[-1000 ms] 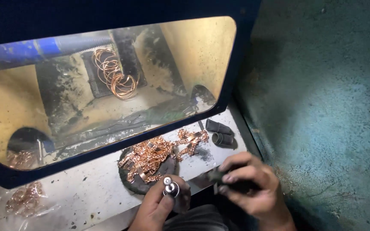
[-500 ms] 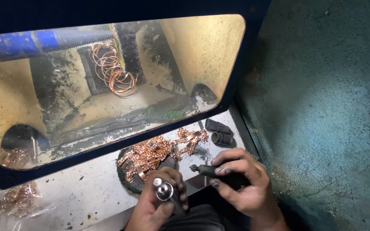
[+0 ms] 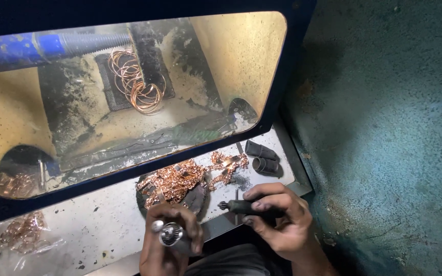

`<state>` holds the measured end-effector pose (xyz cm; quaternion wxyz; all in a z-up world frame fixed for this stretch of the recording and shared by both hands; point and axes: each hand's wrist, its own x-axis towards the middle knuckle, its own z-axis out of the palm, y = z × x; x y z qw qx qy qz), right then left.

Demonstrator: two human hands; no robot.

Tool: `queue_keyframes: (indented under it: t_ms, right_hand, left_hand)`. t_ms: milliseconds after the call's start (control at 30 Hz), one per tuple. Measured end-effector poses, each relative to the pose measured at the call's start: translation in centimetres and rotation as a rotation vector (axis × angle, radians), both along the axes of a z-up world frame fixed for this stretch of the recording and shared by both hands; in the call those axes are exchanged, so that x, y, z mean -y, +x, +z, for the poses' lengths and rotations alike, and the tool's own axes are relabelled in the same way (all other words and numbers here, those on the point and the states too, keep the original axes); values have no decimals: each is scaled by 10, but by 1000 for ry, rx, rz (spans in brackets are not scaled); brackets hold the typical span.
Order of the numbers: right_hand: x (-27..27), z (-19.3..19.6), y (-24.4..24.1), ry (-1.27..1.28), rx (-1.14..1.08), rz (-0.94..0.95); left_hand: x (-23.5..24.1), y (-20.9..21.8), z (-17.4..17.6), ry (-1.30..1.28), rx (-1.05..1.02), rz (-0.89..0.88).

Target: The person uses a rotary tool to polish a copper chain on a workbench. They adjust the tool and reposition the chain multiple times while working inside a fume hood.

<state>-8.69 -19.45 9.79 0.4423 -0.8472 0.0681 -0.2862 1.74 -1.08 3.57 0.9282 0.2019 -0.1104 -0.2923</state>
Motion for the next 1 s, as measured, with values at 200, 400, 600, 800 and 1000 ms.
queue_keyframes:
  t_ms: [200, 400, 600, 800, 1000]
  right_hand:
    - [-9, 17, 13, -13, 0, 114]
    - [-10, 36, 20, -31, 39, 232]
    - [-15, 44, 25, -126, 9, 266]
    - [-22, 43, 27, -198, 28, 242]
    - [-22, 50, 24, -238, -8, 238]
  left_hand:
    - [-2, 0, -21, 12, 164, -38]
    - [-14, -10, -2, 401, 48, -149]
    - [3, -1, 14, 123, 161, -169]
    - [-3, 2, 8, 250, 144, -231]
    - [2, 2, 20, 361, 223, -169]
